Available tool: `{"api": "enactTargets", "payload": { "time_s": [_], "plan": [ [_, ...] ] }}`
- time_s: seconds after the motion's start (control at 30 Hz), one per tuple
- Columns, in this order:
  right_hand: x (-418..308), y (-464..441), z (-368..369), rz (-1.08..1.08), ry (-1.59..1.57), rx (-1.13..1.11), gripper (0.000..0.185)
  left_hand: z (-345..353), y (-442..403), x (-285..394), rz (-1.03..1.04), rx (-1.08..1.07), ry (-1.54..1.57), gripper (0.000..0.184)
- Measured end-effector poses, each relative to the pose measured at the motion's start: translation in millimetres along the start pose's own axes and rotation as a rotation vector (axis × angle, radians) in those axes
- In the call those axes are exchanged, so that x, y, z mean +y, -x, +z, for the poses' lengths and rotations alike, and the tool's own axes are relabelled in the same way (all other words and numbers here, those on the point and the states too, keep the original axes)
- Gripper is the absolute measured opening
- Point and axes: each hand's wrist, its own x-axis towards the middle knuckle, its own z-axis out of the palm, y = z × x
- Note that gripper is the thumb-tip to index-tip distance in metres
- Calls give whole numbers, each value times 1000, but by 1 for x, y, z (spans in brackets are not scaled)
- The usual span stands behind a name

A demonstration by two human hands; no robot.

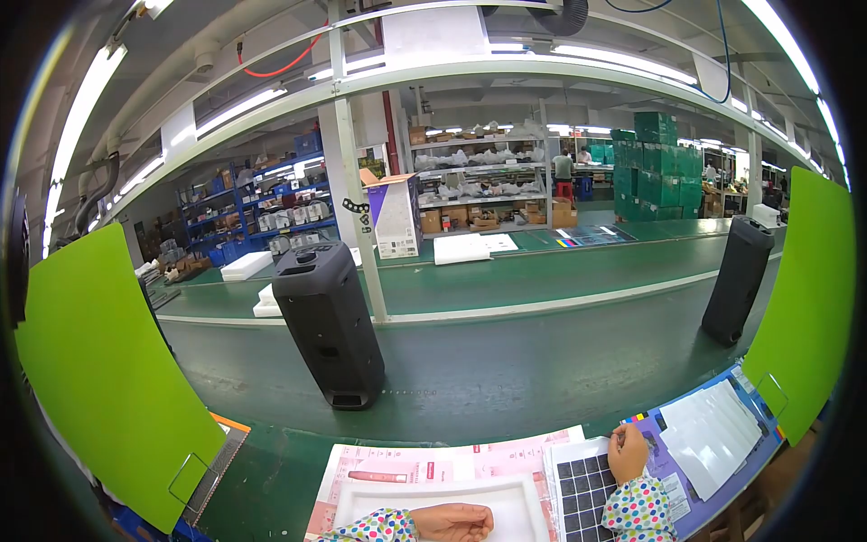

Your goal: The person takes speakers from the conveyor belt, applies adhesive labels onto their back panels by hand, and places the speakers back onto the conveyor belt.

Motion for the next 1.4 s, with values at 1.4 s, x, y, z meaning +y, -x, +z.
{"api": "enactTargets", "payload": {
  "time_s": [1.4],
  "plan": [
    [-5, -1, 0, -50, -25, 29, 9, -3, -1, 0, -1, -5, 13, 25]
  ]
}}
